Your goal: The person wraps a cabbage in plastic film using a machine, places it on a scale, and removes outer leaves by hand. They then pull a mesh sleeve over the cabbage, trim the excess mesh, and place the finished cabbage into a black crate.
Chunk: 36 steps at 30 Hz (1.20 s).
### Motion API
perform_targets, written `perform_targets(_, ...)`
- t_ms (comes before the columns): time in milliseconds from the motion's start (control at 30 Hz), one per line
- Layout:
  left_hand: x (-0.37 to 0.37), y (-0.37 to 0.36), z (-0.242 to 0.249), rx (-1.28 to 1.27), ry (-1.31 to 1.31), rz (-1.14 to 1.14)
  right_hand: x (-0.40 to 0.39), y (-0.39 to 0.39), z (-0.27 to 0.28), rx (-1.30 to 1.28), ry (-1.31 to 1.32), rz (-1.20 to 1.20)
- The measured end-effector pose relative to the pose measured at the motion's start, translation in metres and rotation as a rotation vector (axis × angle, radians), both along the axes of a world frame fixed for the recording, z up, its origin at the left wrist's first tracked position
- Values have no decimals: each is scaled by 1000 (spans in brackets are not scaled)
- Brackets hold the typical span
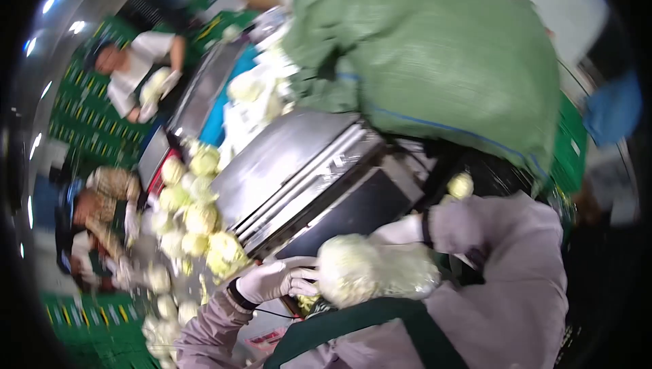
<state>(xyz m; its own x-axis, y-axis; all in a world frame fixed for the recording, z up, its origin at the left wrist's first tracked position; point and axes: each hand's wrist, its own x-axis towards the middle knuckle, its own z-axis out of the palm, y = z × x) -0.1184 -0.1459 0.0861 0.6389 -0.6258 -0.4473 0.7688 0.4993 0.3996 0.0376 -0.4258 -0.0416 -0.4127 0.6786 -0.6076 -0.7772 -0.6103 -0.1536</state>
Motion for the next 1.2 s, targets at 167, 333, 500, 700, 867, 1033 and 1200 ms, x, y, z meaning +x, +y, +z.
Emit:
perform_targets(167,-59,10,-24,120,86,425,26,-8,24,101,-106,-328)
perform_targets(333,-109,1,-48,45,191,899,67,75,42,156,60,-513)
perform_targets(500,-141,18,-61,135,273,1248,190,207,59,349,-186,-681)
perform_targets(700,-163,82,-47,301,285,1488,365,348,18,393,-639,-787)
perform_targets(867,-166,145,-26,532,350,1519,472,406,-87,-299,-1724,-908)
perform_targets(1033,-126,234,-53,644,328,1495,484,421,-108,-672,-2057,-714)
perform_targets(1200,-20,338,-137,1384,184,1260,496,391,-94,-512,-2148,-501)
